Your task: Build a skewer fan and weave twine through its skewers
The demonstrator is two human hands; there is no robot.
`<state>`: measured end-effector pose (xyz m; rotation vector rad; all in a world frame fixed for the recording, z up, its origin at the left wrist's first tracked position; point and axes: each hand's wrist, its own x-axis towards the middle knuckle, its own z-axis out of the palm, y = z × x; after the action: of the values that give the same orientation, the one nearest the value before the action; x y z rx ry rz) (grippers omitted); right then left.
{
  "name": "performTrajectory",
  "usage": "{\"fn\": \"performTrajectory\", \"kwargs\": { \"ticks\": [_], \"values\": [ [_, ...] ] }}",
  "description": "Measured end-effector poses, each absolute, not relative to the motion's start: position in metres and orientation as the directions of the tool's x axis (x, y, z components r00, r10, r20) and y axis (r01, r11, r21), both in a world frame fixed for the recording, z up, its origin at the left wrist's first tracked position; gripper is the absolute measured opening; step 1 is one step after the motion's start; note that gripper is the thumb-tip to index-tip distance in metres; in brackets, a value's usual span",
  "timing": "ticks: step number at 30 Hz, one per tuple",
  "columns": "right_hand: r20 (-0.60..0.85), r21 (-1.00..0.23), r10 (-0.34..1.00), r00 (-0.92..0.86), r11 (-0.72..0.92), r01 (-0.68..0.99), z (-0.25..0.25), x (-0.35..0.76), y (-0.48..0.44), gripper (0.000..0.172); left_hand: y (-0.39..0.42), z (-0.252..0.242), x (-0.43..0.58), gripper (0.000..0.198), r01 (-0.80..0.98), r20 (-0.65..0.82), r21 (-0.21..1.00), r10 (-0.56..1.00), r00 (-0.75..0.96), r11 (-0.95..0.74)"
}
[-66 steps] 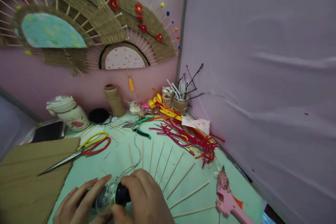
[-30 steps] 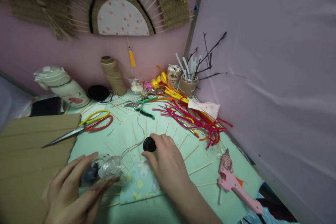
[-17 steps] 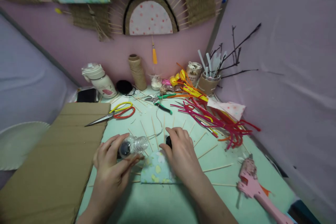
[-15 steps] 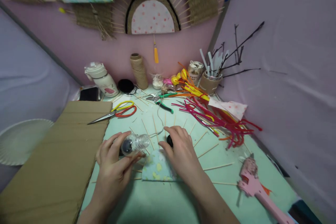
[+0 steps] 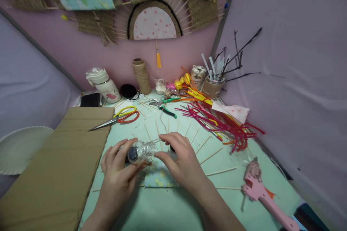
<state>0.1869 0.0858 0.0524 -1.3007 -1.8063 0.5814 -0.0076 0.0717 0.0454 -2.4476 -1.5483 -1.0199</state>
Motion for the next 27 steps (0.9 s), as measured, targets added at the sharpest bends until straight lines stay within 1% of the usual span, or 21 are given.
{"fn": "performTrajectory", "kwargs": {
  "ticks": [2, 4, 6, 8, 10, 12, 13, 16, 18, 20, 25, 27],
  "values": [
    [0.264, -0.676, 0.959, -0.101, 0.258, 0.690, 0.049, 0.191, 0.089, 0.027, 0.073, 0.044, -0.010, 0.016, 0.830, 0.559, 0.252, 0.775, 0.295, -0.498],
    [0.145, -0.556, 0.988, -0.054, 0.127, 0.821, 0.043, 0.194, 0.092, 0.027, 0.074, 0.042, -0.014, 0.015, 0.837, 0.547, 0.219, 0.773, 0.320, -0.502],
    [0.048, -0.470, 0.998, -0.032, 0.051, 0.881, 0.038, 0.196, 0.094, 0.027, 0.075, 0.041, -0.016, 0.013, 0.842, 0.542, 0.198, 0.772, 0.332, -0.501],
    [-0.003, -0.462, 0.999, -0.037, 0.032, 0.886, 0.034, 0.196, 0.094, 0.026, 0.076, 0.041, -0.017, 0.014, 0.843, 0.539, 0.189, 0.771, 0.339, -0.503],
    [-0.014, -0.493, 0.999, -0.042, 0.030, 0.870, 0.033, 0.195, 0.094, 0.024, 0.076, 0.040, -0.017, 0.014, 0.844, 0.538, 0.182, 0.769, 0.345, -0.505],
    [0.034, -0.560, 0.999, -0.028, 0.042, 0.827, 0.037, 0.195, 0.093, 0.023, 0.076, 0.040, -0.017, 0.014, 0.849, 0.532, 0.177, 0.774, 0.343, -0.498],
    [0.089, -0.615, 0.996, -0.021, 0.072, 0.786, 0.039, 0.195, 0.092, 0.023, 0.076, 0.039, -0.017, 0.014, 0.852, 0.527, 0.176, 0.778, 0.342, -0.494],
    [0.286, -0.797, 0.958, -0.014, 0.246, 0.551, 0.048, 0.195, 0.089, 0.026, 0.076, 0.038, -0.017, 0.013, 0.855, 0.513, 0.181, 0.789, 0.339, -0.485],
    [0.358, -0.848, 0.933, -0.027, 0.337, 0.409, 0.054, 0.195, 0.086, 0.029, 0.075, 0.038, -0.016, 0.013, 0.852, 0.500, 0.191, 0.795, 0.343, -0.488],
    [0.390, -0.844, 0.918, -0.066, 0.386, 0.372, 0.056, 0.195, 0.084, 0.030, 0.075, 0.039, -0.013, 0.013, 0.849, 0.499, 0.207, 0.799, 0.336, -0.486],
    [0.423, -0.779, 0.873, -0.242, 0.487, 0.394, 0.056, 0.194, 0.081, 0.031, 0.072, 0.042, -0.003, 0.017, 0.832, 0.500, 0.257, 0.805, 0.320, -0.491],
    [0.436, -0.751, 0.854, -0.284, 0.519, 0.407, 0.056, 0.193, 0.082, 0.030, 0.072, 0.041, -0.002, 0.017, 0.826, 0.499, 0.264, 0.803, 0.325, -0.499]
  ]
}}
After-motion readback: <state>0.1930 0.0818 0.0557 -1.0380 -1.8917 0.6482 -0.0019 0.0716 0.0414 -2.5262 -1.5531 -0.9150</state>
